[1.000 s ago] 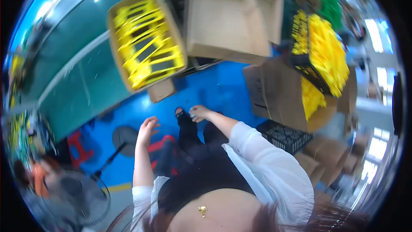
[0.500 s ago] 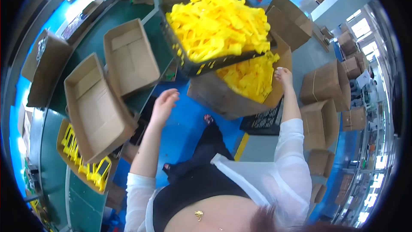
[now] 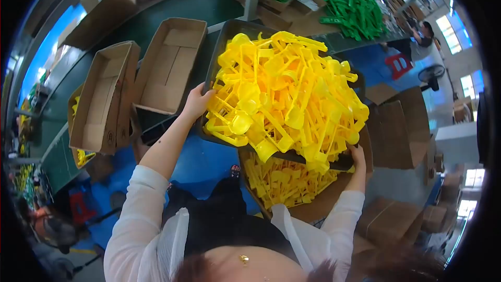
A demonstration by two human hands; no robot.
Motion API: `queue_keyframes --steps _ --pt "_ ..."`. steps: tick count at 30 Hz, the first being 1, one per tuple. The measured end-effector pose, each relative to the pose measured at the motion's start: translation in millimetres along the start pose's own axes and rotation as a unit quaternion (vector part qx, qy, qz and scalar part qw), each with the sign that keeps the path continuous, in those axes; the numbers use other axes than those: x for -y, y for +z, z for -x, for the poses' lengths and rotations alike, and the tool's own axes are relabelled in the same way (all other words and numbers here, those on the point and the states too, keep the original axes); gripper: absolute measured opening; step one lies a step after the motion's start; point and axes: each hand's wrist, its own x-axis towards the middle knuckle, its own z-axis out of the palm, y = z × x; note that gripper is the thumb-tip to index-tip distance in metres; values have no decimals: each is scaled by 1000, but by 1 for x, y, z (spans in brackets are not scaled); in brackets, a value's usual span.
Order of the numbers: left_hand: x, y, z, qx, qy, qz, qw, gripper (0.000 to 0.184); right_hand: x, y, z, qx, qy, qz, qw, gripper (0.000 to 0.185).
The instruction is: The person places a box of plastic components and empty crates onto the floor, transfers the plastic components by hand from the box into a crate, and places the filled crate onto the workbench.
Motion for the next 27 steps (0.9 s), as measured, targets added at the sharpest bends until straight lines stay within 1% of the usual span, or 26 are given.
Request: queue_keyframes --steps 1,2,3,5,7,9,10,11,12,13,15,16,17,18,21,23,24,25,27 --pt "-3 -1 2 -9 -2 -17 1000 33 -8 -3 -7 -6 -4 -10 1000 20" --pt "6 -1 0 3 -3 23 1000 33 -4 -4 -4 -30 -20 -10 999 19" --pt "4 -3 6 11 -10 29 999 32 7 -5 8 -54 -37 -13 998 19" --pt "-5 -13 12 26 -16 34 999 31 38 -14 42 -45 -45 2 998 18" --pt "-5 -28 18 30 -18 41 999 29 60 -26 72 -31 -71 -10 997 17" --pt "-15 -51 36 38 -14 77 996 28 79 -35 98 -48 -95 -26 994 19" --pt "-24 -63 47 31 13 106 994 28 98 -37 116 -37 -114 -39 992 11" --pt "-36 -80 61 15 41 135 990 28 116 -40 134 -25 -133 -51 989 12" --pt "-52 -100 75 3 17 112 994 27 158 -33 173 18 -153 -43 987 11" --pt "-66 -124 89 -12 -10 92 996 26 179 -37 186 31 -154 -33 987 10" --pt "-79 -175 115 -39 14 73 996 26 207 -20 200 63 -186 -7 980 13" --pt "-85 -205 135 -68 13 67 995 27 216 -12 207 74 -205 -1 976 15" --pt "-94 -196 166 -88 22 46 995 27 205 -12 208 88 -218 -3 972 16" --pt "-100 -224 184 -103 25 40 994 28 220 4 218 99 -233 5 967 18" --pt "-81 -317 234 -156 34 56 986 30 245 52 248 137 -275 32 951 24" --pt "-67 -387 269 -208 45 59 975 39 264 83 267 164 -298 50 939 28" --pt "-90 -364 335 -227 50 -3 973 35 234 53 282 173 -314 53 932 30" --pt "-79 -398 358 -260 32 -48 964 31 248 69 290 194 -337 73 919 32" --pt "-71 -446 406 -327 11 -84 941 32 286 97 296 249 -404 122 872 36"
